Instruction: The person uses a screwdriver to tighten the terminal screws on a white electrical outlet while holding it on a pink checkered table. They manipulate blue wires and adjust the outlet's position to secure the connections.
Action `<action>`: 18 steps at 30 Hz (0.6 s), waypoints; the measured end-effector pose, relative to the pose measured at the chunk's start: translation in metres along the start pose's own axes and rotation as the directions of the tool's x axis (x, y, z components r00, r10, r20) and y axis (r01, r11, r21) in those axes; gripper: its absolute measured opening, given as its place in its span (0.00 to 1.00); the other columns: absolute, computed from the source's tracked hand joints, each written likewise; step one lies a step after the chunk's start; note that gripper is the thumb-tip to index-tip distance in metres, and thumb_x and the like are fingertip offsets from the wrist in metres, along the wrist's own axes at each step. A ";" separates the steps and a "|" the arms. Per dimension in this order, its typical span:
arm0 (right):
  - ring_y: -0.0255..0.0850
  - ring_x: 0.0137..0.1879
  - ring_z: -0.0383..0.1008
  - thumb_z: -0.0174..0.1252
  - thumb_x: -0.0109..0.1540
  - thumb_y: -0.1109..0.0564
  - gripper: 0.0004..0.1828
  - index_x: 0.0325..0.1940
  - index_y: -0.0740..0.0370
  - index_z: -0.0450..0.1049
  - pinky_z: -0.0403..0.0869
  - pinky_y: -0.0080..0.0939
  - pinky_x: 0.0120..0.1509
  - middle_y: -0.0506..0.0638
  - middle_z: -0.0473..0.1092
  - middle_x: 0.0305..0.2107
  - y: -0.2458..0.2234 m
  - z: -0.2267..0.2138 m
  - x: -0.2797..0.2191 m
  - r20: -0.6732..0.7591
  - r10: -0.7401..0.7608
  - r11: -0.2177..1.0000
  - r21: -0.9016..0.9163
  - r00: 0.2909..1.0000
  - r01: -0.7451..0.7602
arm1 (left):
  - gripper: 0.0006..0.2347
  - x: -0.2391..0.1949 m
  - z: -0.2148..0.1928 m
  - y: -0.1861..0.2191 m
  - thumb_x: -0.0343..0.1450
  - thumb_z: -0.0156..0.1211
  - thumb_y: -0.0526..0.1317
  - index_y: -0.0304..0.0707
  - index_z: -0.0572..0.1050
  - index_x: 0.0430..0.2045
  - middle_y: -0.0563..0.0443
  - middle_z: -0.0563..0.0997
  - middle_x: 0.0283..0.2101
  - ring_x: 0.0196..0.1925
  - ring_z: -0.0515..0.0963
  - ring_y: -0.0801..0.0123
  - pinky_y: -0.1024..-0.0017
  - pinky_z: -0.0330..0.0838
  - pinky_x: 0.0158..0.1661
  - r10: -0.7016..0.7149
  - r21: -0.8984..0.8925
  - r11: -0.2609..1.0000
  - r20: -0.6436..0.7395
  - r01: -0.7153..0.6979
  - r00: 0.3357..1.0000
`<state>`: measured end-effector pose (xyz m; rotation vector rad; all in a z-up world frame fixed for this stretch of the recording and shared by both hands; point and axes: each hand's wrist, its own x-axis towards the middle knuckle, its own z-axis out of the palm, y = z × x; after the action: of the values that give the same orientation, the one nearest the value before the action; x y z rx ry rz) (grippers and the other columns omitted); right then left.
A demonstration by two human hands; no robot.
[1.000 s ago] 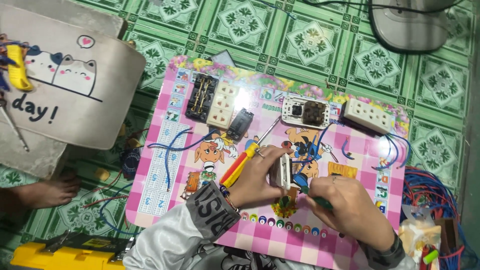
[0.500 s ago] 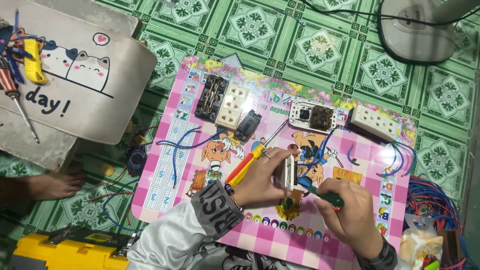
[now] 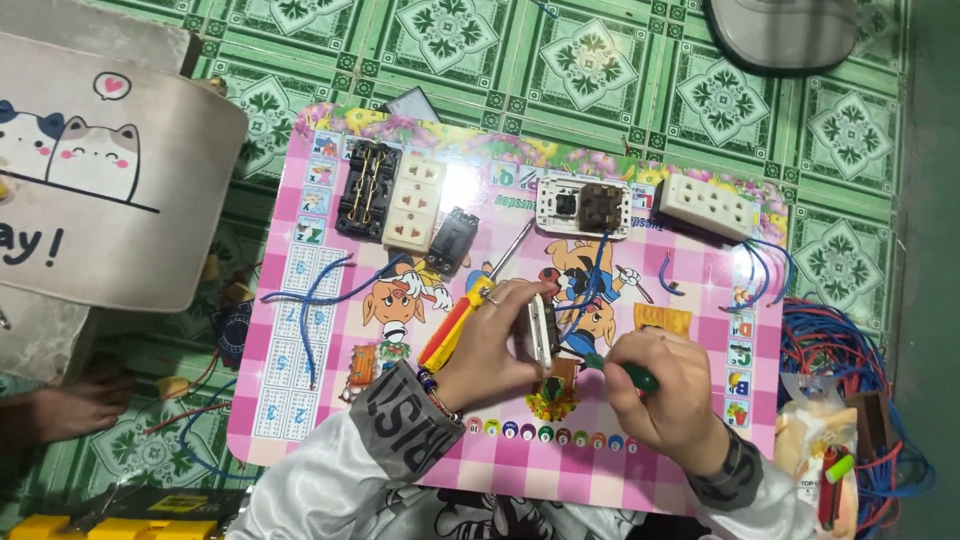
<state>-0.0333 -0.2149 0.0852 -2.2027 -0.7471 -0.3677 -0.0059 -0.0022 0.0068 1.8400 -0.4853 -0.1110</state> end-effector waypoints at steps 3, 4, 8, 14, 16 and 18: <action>0.41 0.22 0.66 0.48 0.68 0.55 0.11 0.34 0.63 0.67 0.64 0.40 0.27 0.50 0.68 0.21 0.002 0.003 0.000 -0.001 0.000 1.000 -0.014 1.000 0.000 | 0.34 0.000 0.001 -0.001 0.58 0.71 0.42 0.48 0.64 0.61 0.43 0.75 0.55 0.54 0.77 0.55 0.60 0.76 0.48 -0.020 0.006 1.000 0.011 0.020 1.000; 0.41 0.22 0.66 0.48 0.68 0.55 0.11 0.34 0.63 0.67 0.64 0.40 0.27 0.50 0.68 0.21 0.003 0.003 -0.001 -0.001 0.002 1.000 -0.015 1.000 -0.002 | 0.34 0.000 0.001 -0.001 0.58 0.71 0.42 0.48 0.64 0.61 0.43 0.75 0.55 0.54 0.77 0.55 0.60 0.76 0.48 -0.020 0.005 1.000 0.013 0.020 1.000; 0.41 0.21 0.65 0.50 0.68 0.54 0.11 0.35 0.63 0.67 0.63 0.40 0.26 0.50 0.67 0.20 0.002 0.003 -0.004 -0.025 0.013 1.000 0.018 1.000 -0.013 | 0.35 0.000 0.000 0.001 0.57 0.73 0.43 0.47 0.64 0.61 0.42 0.74 0.56 0.55 0.77 0.55 0.60 0.76 0.47 -0.027 0.001 1.000 0.022 0.027 0.999; 0.41 0.21 0.65 0.51 0.68 0.55 0.10 0.34 0.64 0.66 0.64 0.39 0.26 0.50 0.67 0.19 0.002 0.005 -0.004 -0.026 -0.016 1.000 0.016 1.000 0.016 | 0.35 0.001 0.001 -0.001 0.57 0.73 0.42 0.48 0.64 0.61 0.43 0.74 0.56 0.55 0.76 0.55 0.61 0.75 0.48 0.005 0.007 1.000 0.003 -0.005 1.000; 0.41 0.21 0.65 0.51 0.68 0.55 0.11 0.35 0.64 0.66 0.64 0.40 0.26 0.50 0.66 0.19 0.002 0.005 -0.004 -0.025 -0.024 1.000 0.001 0.999 0.024 | 0.34 0.001 0.000 0.000 0.57 0.72 0.42 0.48 0.65 0.60 0.43 0.75 0.56 0.56 0.76 0.55 0.61 0.74 0.49 0.008 0.010 1.000 -0.004 -0.008 1.000; 0.41 0.21 0.65 0.50 0.68 0.55 0.11 0.35 0.64 0.65 0.64 0.40 0.26 0.50 0.66 0.19 0.004 0.006 -0.005 -0.028 -0.018 1.000 -0.010 0.999 0.018 | 0.35 0.000 0.001 -0.001 0.58 0.72 0.44 0.48 0.64 0.61 0.42 0.75 0.57 0.56 0.77 0.55 0.60 0.76 0.48 -0.007 0.025 1.000 0.003 0.006 1.000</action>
<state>-0.0351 -0.2147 0.0769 -2.1965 -0.7522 -0.4108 -0.0061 -0.0031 0.0058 1.8662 -0.4848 -0.1126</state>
